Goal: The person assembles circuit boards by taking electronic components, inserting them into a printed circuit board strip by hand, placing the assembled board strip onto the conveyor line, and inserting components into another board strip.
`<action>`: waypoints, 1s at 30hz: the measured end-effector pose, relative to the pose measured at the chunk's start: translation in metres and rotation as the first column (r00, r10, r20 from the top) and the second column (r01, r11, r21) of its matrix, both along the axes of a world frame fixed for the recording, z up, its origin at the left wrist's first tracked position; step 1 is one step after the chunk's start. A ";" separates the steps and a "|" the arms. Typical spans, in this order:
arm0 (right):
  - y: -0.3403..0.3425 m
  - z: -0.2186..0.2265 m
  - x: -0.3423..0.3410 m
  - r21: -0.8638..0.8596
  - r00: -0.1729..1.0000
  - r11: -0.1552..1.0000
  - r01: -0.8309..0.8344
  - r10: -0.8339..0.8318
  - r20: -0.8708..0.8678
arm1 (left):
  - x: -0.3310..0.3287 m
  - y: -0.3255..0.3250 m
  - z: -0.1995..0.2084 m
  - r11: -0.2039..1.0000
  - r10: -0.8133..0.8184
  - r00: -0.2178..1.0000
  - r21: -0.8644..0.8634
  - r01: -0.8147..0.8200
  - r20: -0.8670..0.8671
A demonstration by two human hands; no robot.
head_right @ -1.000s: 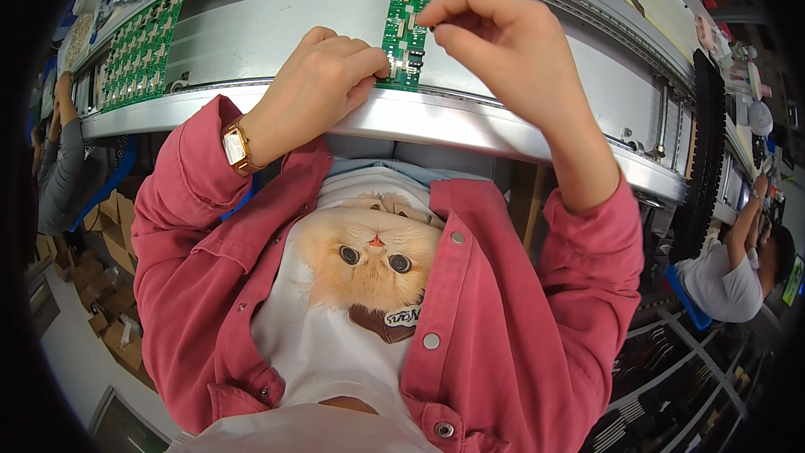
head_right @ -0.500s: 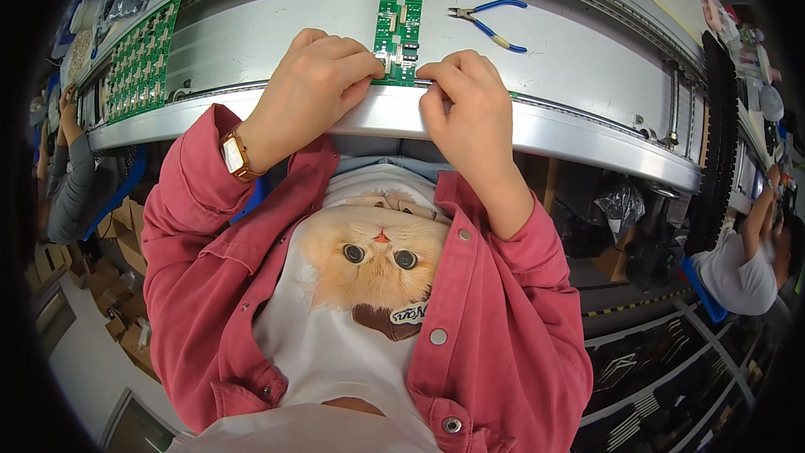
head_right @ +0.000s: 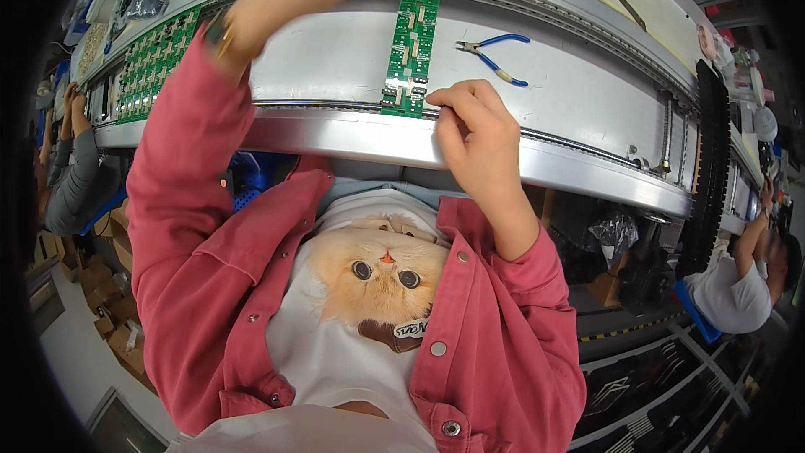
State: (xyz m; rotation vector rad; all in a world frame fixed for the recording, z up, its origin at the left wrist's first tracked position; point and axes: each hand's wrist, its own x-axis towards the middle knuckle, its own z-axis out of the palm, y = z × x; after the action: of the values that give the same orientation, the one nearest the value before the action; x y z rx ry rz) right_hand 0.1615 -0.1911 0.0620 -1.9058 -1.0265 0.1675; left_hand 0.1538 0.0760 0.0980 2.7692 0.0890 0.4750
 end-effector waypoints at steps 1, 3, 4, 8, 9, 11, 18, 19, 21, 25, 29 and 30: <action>0.001 0.005 0.004 0.012 0.999 0.999 -0.050 0.050 -0.008 | 0.018 0.017 -0.005 1.000 0.011 1.000 0.001 -0.011 0.005; 0.003 0.013 0.013 0.027 0.991 0.991 -0.132 0.133 -0.023 | 0.055 0.051 -0.022 0.979 0.185 0.982 0.088 -0.186 0.025; 0.005 0.017 0.017 0.017 0.990 0.991 -0.136 0.136 -0.020 | 0.072 0.067 -0.036 0.980 0.160 0.981 0.097 -0.171 0.111; 0.017 0.027 0.040 -0.105 0.980 0.976 -0.192 0.197 0.036 | 0.115 0.071 -0.058 0.962 0.272 0.955 -0.005 -0.273 0.116; 0.021 0.025 0.043 -0.111 0.979 0.974 -0.197 0.202 0.035 | 0.116 0.074 -0.060 0.961 0.277 0.954 -0.010 -0.277 0.115; 0.029 0.022 0.048 -0.161 0.976 0.964 -0.210 0.217 0.026 | 0.116 0.081 -0.063 0.969 0.243 0.957 0.010 -0.248 0.159; 0.044 0.009 0.061 -0.150 0.945 0.966 -0.209 0.238 0.222 | 0.096 0.072 -0.050 0.975 0.194 0.957 -0.154 -0.162 0.216; 0.046 0.009 0.062 -0.149 0.944 0.966 -0.213 0.243 0.222 | 0.089 0.068 -0.045 0.974 0.198 0.956 -0.153 -0.167 0.216; 0.049 0.009 0.064 -0.195 0.937 0.955 -0.223 0.265 0.230 | 0.077 0.059 -0.036 0.978 0.158 0.951 -0.174 -0.114 0.265; 0.053 0.007 0.066 -0.255 0.928 0.938 -0.235 0.295 0.229 | 0.051 0.038 -0.016 0.983 0.089 0.949 -0.179 -0.036 0.301; 0.056 0.007 0.068 -0.293 0.924 0.923 -0.250 0.317 0.212 | 0.035 0.027 -0.004 0.990 0.004 0.965 -0.136 0.033 0.264; 0.056 0.007 0.068 -0.296 0.922 0.922 -0.249 0.320 0.220 | 0.034 0.026 -0.006 0.986 -0.019 0.966 -0.158 0.062 0.258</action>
State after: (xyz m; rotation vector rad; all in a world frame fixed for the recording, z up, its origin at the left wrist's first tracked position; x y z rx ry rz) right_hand 0.2291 -0.1349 0.0695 -2.0432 -1.5331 0.2309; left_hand 0.1876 0.1024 0.0919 2.5199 0.0093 0.7725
